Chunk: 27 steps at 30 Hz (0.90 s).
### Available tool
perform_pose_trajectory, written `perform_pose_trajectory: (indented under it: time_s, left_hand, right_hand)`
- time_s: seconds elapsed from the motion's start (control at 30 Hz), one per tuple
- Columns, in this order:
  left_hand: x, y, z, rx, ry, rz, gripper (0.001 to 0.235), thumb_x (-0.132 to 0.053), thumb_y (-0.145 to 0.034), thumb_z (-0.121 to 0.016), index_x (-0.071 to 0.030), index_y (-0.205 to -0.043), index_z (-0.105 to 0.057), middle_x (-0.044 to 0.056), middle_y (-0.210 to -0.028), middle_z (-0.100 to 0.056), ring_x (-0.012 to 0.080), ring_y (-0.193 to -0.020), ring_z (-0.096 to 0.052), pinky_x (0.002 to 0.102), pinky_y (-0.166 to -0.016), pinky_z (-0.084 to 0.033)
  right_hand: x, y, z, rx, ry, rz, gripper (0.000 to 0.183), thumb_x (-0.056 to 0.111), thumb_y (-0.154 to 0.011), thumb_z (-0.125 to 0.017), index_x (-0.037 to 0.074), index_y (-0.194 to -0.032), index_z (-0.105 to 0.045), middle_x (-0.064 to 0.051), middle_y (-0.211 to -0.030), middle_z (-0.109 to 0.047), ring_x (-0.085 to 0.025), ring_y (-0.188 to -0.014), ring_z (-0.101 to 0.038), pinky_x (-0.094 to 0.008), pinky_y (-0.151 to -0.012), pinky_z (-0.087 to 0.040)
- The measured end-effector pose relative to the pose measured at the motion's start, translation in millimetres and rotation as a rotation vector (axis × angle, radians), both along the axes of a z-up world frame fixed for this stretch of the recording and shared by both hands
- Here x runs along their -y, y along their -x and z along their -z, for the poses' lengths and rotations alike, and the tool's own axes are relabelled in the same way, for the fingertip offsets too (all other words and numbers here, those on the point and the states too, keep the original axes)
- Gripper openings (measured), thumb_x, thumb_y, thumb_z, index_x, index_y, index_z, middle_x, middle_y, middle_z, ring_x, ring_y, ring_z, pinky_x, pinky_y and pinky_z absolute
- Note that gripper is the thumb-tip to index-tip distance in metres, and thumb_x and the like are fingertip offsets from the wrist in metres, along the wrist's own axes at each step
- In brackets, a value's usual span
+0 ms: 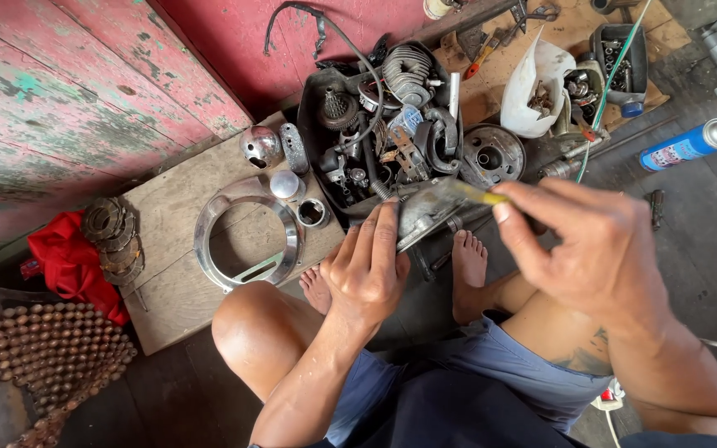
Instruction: Cleaning a motorcycle engine cover using a small brush to remove grime and debris.
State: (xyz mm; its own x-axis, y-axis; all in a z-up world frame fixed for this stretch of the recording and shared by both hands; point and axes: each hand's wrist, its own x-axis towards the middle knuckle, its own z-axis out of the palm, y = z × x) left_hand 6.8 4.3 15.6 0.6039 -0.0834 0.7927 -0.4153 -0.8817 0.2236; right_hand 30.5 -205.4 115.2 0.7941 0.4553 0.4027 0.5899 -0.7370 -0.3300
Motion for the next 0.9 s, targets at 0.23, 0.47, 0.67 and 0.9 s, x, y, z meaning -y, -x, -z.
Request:
perform_pose_trajectory:
  time_s: [0.23,0.47,0.67,0.9]
  left_hand:
    - [3.5,-3.2,4.2,0.009,-0.046,-0.036,0.042,-0.003,-0.099,-0.034,0.005,-0.117,-0.071,0.013,-0.104,-0.078,0.0202,-0.072,-0.073,0.028,-0.054,-0.052]
    - [0.7,-4.0,3.3,-0.010,-0.037,-0.075,0.043,0.001,-0.093,-0.039,0.003,-0.123,-0.069,0.009,-0.108,-0.077,0.0172,-0.069,-0.070,0.026,-0.051,-0.048]
    - [0.0,-4.7,1.2,0.011,-0.041,-0.066,0.043,-0.002,-0.099,-0.035,0.004,-0.125,-0.068,0.013,-0.108,-0.077,0.0196,-0.071,-0.072,0.028,-0.052,-0.050]
    - [2.9,-7.5,2.9,0.040,-0.066,-0.081,0.040,0.006,-0.093,-0.042,0.003,-0.120,-0.071,0.012,-0.108,-0.078,0.0182,-0.069,-0.070,0.027,-0.052,-0.049]
  right_hand:
    - [-9.5,6.2,-1.8,-0.050,0.002,0.071,0.024,0.014,-0.103,-0.065,0.000,-0.115,-0.080,-0.008,-0.096,-0.078,-0.020,-0.064,-0.069,-0.038,-0.055,-0.056]
    - [-9.4,3.3,9.7,-0.040,0.019,0.113,0.021,0.017,-0.105,-0.064,0.005,-0.115,-0.078,-0.007,-0.088,-0.073,-0.023,-0.063,-0.066,-0.040,-0.051,-0.050]
    - [-8.3,3.4,12.4,-0.032,-0.056,0.062,0.018,0.012,-0.103,-0.067,0.002,-0.115,-0.077,-0.007,-0.092,-0.073,-0.024,-0.067,-0.066,-0.038,-0.059,-0.051]
    - [-12.5,3.0,10.5,-0.104,-0.109,0.041,0.021,0.011,-0.101,-0.066,0.000,-0.115,-0.077,-0.009,-0.107,-0.079,-0.024,-0.084,-0.075,-0.038,-0.070,-0.057]
